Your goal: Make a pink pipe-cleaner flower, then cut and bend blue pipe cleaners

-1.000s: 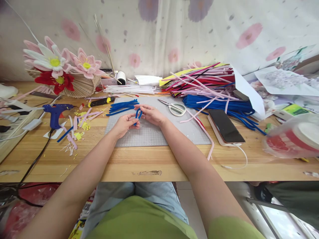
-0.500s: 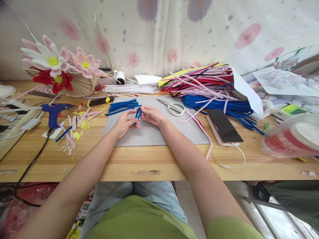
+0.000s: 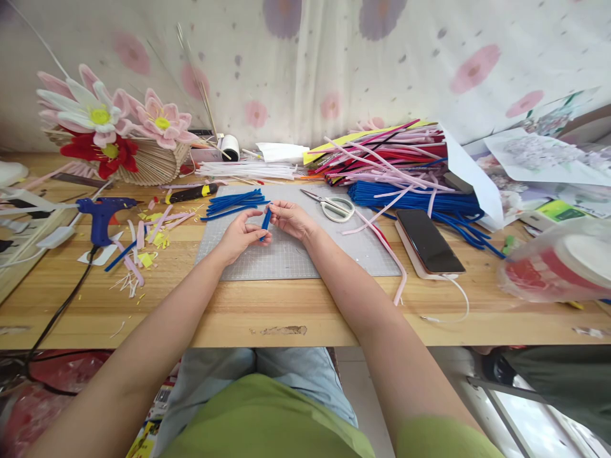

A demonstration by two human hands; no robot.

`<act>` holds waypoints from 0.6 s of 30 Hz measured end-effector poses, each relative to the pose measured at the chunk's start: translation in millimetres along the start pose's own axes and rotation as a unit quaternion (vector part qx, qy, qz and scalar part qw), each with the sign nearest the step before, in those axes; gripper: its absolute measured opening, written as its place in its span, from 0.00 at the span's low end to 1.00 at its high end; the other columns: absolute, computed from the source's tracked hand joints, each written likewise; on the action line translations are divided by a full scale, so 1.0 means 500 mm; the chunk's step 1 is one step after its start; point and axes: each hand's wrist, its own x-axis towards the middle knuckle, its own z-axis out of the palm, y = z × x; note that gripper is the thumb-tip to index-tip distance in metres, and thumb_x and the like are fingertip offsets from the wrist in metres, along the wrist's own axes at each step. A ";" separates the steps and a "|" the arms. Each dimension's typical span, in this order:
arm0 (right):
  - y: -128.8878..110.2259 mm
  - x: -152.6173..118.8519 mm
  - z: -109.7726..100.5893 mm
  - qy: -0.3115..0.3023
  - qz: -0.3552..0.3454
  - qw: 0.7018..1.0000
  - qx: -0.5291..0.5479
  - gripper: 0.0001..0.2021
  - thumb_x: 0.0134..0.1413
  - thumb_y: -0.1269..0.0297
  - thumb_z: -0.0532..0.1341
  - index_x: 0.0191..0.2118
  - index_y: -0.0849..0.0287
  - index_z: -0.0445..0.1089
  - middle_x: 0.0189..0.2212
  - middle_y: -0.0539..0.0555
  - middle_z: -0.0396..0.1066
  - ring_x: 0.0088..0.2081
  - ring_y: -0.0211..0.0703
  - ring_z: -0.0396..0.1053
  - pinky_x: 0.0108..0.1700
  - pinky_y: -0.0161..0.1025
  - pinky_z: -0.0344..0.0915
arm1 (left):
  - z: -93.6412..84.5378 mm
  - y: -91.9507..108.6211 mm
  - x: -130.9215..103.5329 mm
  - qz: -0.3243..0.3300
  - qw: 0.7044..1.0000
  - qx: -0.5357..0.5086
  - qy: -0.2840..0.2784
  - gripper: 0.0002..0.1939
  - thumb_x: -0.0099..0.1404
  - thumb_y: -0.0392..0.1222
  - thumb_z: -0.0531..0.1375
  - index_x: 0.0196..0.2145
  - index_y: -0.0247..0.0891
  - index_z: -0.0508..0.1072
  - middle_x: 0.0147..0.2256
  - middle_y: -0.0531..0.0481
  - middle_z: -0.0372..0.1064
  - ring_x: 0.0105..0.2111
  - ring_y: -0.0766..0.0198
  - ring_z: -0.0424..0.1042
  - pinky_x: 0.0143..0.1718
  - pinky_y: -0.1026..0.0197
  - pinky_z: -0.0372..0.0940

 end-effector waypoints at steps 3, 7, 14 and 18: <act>0.001 0.002 -0.002 0.007 -0.005 1.000 -0.007 0.06 0.40 0.70 0.67 0.24 0.62 0.68 0.24 0.47 0.69 0.22 0.28 0.60 0.28 0.29 0.59 | 0.000 -0.001 0.001 -0.013 1.000 0.015 0.007 0.31 0.48 0.33 0.65 0.49 0.33 0.59 0.24 0.50 0.73 0.26 0.63 0.74 0.33 0.58 0.69; 0.003 0.005 -0.005 0.007 -0.020 0.999 -0.024 0.07 0.39 0.69 0.67 0.23 0.61 0.67 0.24 0.47 0.69 0.22 0.28 0.60 0.28 0.30 0.58 | 0.002 -0.002 0.002 -0.019 0.999 0.027 0.019 0.33 0.48 0.31 0.65 0.51 0.32 0.59 0.23 0.50 0.72 0.27 0.62 0.74 0.34 0.58 0.69; 0.001 0.012 -0.009 0.011 -0.067 0.997 -0.033 0.08 0.37 0.70 0.66 0.21 0.60 0.64 0.21 0.46 0.67 0.21 0.28 0.57 0.26 0.30 0.56 | 0.001 0.005 -0.001 -0.023 1.000 0.014 0.012 0.33 0.49 0.34 0.65 0.52 0.33 0.59 0.25 0.49 0.74 0.27 0.62 0.74 0.32 0.60 0.69; 0.002 0.014 -0.008 -0.003 -0.082 0.996 -0.023 0.09 0.36 0.69 0.67 0.21 0.60 0.64 0.19 0.46 0.65 0.21 0.29 0.57 0.26 0.30 0.55 | -0.003 0.008 -0.001 -0.046 0.998 -0.021 0.021 0.19 0.54 0.39 0.62 0.43 0.32 0.66 0.27 0.46 0.74 0.26 0.63 0.74 0.30 0.60 0.69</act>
